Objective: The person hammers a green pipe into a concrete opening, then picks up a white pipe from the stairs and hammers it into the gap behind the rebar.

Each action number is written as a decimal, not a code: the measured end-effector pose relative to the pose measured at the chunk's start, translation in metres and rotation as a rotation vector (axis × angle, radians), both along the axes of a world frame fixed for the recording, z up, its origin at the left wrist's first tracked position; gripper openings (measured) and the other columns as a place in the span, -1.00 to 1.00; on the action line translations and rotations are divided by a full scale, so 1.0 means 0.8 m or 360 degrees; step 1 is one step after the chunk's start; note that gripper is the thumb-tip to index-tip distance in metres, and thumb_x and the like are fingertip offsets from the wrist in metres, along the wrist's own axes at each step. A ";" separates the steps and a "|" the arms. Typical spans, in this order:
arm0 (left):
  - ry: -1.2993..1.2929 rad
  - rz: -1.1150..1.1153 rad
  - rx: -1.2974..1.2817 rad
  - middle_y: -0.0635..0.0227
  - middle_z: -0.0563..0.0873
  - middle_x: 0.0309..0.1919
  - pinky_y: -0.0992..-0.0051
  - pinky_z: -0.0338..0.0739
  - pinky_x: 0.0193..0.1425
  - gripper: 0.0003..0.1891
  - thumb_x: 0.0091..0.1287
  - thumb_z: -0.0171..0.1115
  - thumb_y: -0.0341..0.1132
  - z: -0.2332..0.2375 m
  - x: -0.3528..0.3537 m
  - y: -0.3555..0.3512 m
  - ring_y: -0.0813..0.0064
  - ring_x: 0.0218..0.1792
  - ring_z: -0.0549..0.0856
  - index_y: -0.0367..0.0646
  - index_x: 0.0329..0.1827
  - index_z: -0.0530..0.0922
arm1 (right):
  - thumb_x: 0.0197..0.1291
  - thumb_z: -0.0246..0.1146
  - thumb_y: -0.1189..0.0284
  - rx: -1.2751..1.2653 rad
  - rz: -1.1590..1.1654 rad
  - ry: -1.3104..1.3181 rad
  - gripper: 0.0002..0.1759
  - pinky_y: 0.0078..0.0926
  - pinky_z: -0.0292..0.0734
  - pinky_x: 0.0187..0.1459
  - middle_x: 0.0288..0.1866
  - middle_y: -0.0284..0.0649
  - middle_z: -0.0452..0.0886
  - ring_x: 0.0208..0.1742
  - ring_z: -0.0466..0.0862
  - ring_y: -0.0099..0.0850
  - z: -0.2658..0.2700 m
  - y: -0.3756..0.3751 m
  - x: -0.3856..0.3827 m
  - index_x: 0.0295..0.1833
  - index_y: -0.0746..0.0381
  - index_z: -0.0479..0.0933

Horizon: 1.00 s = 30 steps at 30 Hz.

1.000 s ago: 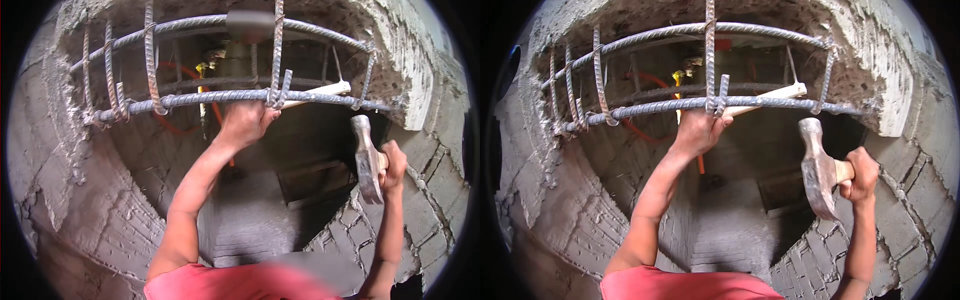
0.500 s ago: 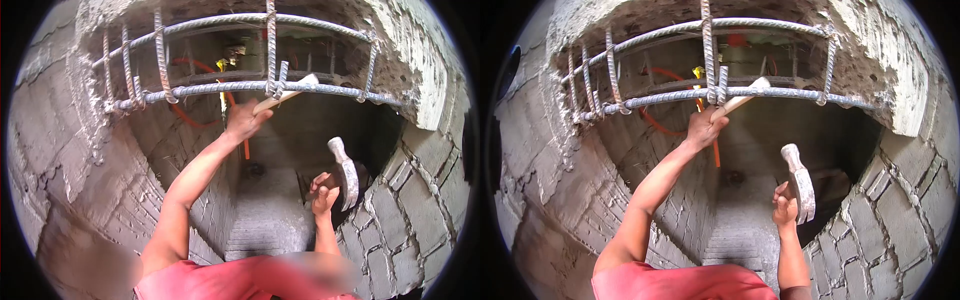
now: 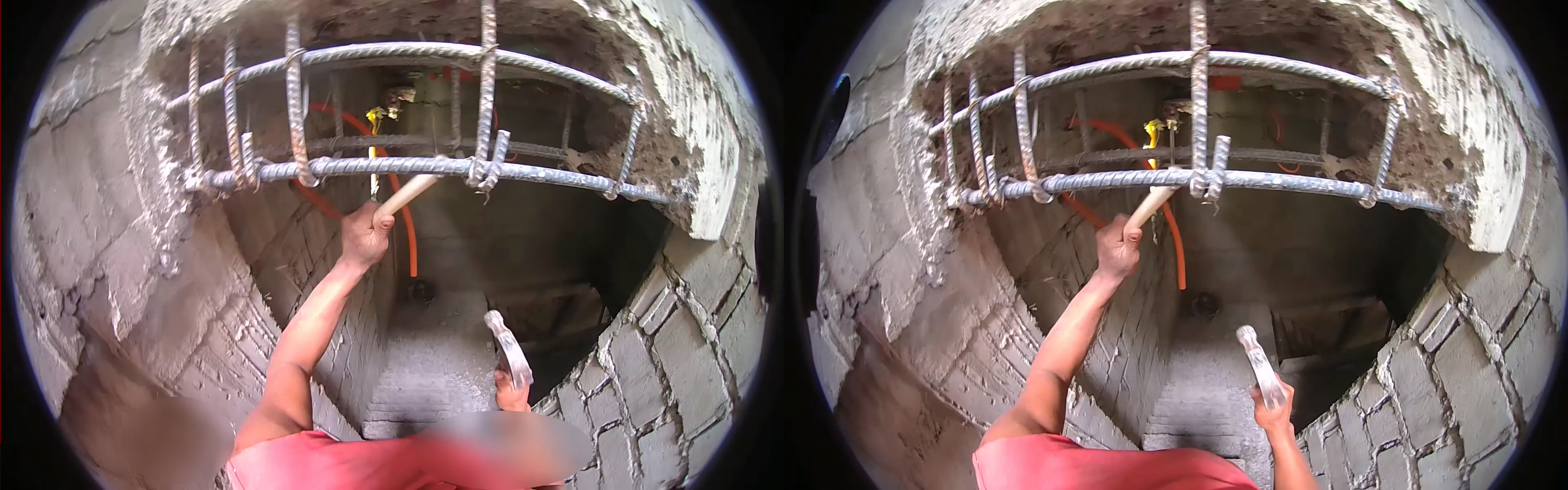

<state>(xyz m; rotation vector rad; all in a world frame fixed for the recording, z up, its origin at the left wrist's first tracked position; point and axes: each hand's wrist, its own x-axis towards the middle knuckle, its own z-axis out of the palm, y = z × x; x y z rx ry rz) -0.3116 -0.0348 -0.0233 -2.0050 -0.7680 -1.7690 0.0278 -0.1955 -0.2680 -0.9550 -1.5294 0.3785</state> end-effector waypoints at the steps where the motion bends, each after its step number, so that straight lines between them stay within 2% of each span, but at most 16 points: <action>1: -0.0094 -0.0037 -0.0095 0.12 0.52 -0.63 0.20 0.43 -0.51 -0.45 0.45 0.08 0.21 0.017 0.016 -0.017 0.03 -0.57 0.63 -0.20 -0.24 0.52 | 0.27 0.32 0.01 -0.0108 -0.0016 0.0111 -0.49 -0.37 0.40 -0.46 -0.57 -0.24 0.48 -0.58 0.49 -0.43 0.017 -0.003 -0.008 -0.30 0.32 0.52; 2: -0.0183 -0.0081 -0.0194 0.12 0.55 -0.63 0.22 0.45 -0.50 -0.48 0.42 0.16 0.19 0.033 0.033 -0.033 0.04 -0.57 0.65 -0.19 -0.23 0.52 | 0.26 0.35 0.08 -0.0226 -0.0013 0.0202 -0.53 -0.38 0.41 -0.43 -0.55 -0.22 0.49 -0.53 0.47 -0.50 0.038 -0.008 -0.018 -0.27 0.34 0.53; 5: 0.0071 -0.0004 -0.0088 0.13 0.64 -0.56 0.22 0.53 -0.44 -0.55 0.40 0.25 0.11 0.085 0.043 -0.070 0.07 -0.51 0.70 -0.18 -0.19 0.59 | 0.24 0.36 -0.05 -0.0261 0.0114 0.0434 -0.43 -0.41 0.37 -0.41 -0.51 -0.39 0.47 -0.43 0.38 -0.58 0.049 0.007 -0.036 -0.26 0.34 0.53; 7: 0.0440 0.0373 0.0402 0.16 0.67 -0.51 0.20 0.56 -0.37 -0.62 0.37 0.30 0.03 0.127 0.051 -0.089 0.09 -0.43 0.72 -0.16 -0.16 0.61 | 0.23 0.36 -0.11 -0.0178 0.0148 0.0457 -0.39 -0.43 0.39 -0.37 -0.47 -0.43 0.50 -0.39 0.42 -0.58 0.031 0.028 -0.040 -0.25 0.33 0.55; 8: 0.0420 0.0228 0.0082 0.18 0.70 -0.42 0.20 0.58 -0.30 -0.67 0.35 0.33 -0.04 0.141 0.055 -0.103 0.12 -0.38 0.72 -0.16 -0.15 0.60 | 0.23 0.34 -0.14 -0.0219 0.0181 0.0539 -0.37 -0.44 0.43 -0.32 -0.44 -0.41 0.52 -0.35 0.45 -0.58 0.029 0.031 -0.046 -0.22 0.32 0.56; 9: 0.0437 0.0169 0.0295 0.22 0.67 -0.42 0.20 0.56 -0.33 -0.69 0.33 0.34 -0.06 0.153 0.063 -0.100 0.11 -0.41 0.69 -0.12 -0.12 0.59 | 0.22 0.32 -0.19 -0.0149 0.0145 0.0577 -0.34 -0.44 0.46 -0.29 -0.44 -0.39 0.54 -0.35 0.48 -0.58 0.037 0.034 -0.054 -0.22 0.31 0.57; 11: 0.0616 0.0446 0.0562 0.27 0.61 -0.46 0.22 0.52 -0.39 -0.71 0.31 0.33 -0.07 0.183 0.072 -0.098 0.12 -0.48 0.64 -0.08 -0.10 0.59 | 0.22 0.29 -0.21 -0.0180 0.0179 0.0502 -0.31 -0.43 0.47 -0.29 -0.45 -0.35 0.55 -0.35 0.49 -0.56 0.033 0.045 -0.057 -0.20 0.32 0.59; 13: 0.0640 0.0507 0.0642 0.31 0.57 -0.47 0.23 0.48 -0.33 -0.74 0.32 0.30 -0.10 0.203 0.087 -0.112 0.15 -0.45 0.61 -0.04 -0.09 0.60 | 0.23 0.28 -0.21 -0.0116 0.0217 0.0501 -0.31 -0.42 0.48 -0.30 -0.48 -0.33 0.53 -0.37 0.51 -0.55 0.051 0.050 -0.065 -0.22 0.33 0.59; 16: 0.0769 0.0861 0.0691 0.29 0.58 -0.34 0.22 0.40 -0.14 -0.73 0.35 0.26 -0.10 0.221 0.093 -0.115 0.18 -0.28 0.60 -0.05 -0.03 0.62 | 0.29 0.23 -0.17 -0.0038 0.0250 0.0525 -0.33 -0.46 0.44 -0.35 -0.47 -0.34 0.51 -0.42 0.49 -0.56 0.073 0.054 -0.080 -0.17 0.33 0.55; 19: 0.0710 0.0704 0.0618 0.26 0.60 -0.34 0.20 0.44 -0.17 -0.71 0.35 0.26 -0.09 0.231 0.088 -0.108 0.13 -0.29 0.62 -0.08 -0.01 0.61 | 0.36 0.20 -0.10 0.0070 0.0310 0.0472 -0.42 -0.49 0.41 -0.41 -0.48 -0.37 0.46 -0.48 0.48 -0.56 0.066 0.062 -0.071 -0.12 0.30 0.51; 21: 0.0704 0.0606 0.0484 0.24 0.63 -0.33 0.15 0.49 -0.20 -0.70 0.36 0.26 -0.10 0.236 0.092 -0.118 0.08 -0.30 0.65 -0.09 -0.01 0.61 | 0.38 0.20 -0.07 0.0184 0.0532 0.0630 -0.47 -0.53 0.42 -0.39 -0.42 -0.38 0.46 -0.45 0.48 -0.58 0.087 0.053 -0.072 -0.11 0.25 0.47; 22: 0.0709 0.0578 0.0476 0.25 0.65 -0.32 0.14 0.51 -0.22 -0.71 0.36 0.26 -0.09 0.240 0.094 -0.122 0.07 -0.30 0.67 -0.07 -0.01 0.60 | 0.34 0.24 -0.08 0.0342 0.0635 0.0749 -0.41 -0.53 0.51 -0.40 -0.38 -0.24 0.52 -0.48 0.53 -0.51 0.100 0.054 -0.071 -0.17 0.32 0.45; 26: 0.0662 0.0602 0.0383 0.25 0.69 -0.29 0.12 0.55 -0.30 -0.74 0.36 0.25 -0.06 0.243 0.093 -0.106 0.05 -0.30 0.71 0.00 -0.06 0.58 | 0.19 0.37 -0.13 0.0415 0.0649 0.1060 -0.36 -0.51 0.49 -0.45 -0.41 -0.21 0.47 -0.47 0.51 -0.48 0.156 0.045 -0.046 -0.22 0.30 0.42; 27: 0.0642 0.0614 0.0324 0.24 0.70 -0.28 0.12 0.55 -0.31 -0.74 0.36 0.24 -0.04 0.241 0.092 -0.099 0.05 -0.30 0.71 0.01 -0.09 0.57 | 0.20 0.33 -0.16 0.0464 0.0427 0.0953 -0.35 -0.47 0.48 -0.47 -0.42 -0.21 0.47 -0.46 0.50 -0.47 0.182 0.034 -0.038 -0.27 0.28 0.40; 28: 0.0585 0.0477 0.0367 0.24 0.69 -0.34 0.11 0.55 -0.38 -0.71 0.37 0.22 0.02 0.238 0.091 -0.093 0.03 -0.35 0.71 0.01 -0.15 0.56 | 0.20 0.28 -0.24 0.0601 0.0365 0.0812 -0.30 -0.47 0.48 -0.46 -0.43 -0.22 0.46 -0.46 0.50 -0.47 0.197 0.032 -0.021 -0.27 0.27 0.38; 30: 0.0567 0.0489 0.0348 0.25 0.69 -0.37 0.11 0.54 -0.40 -0.70 0.37 0.22 0.04 0.240 0.087 -0.097 0.04 -0.39 0.70 0.01 -0.16 0.56 | 0.21 0.17 -0.33 0.0942 0.0224 0.0438 -0.25 -0.47 0.47 -0.45 -0.46 -0.24 0.45 -0.45 0.50 -0.45 0.222 0.038 0.026 -0.26 0.26 0.37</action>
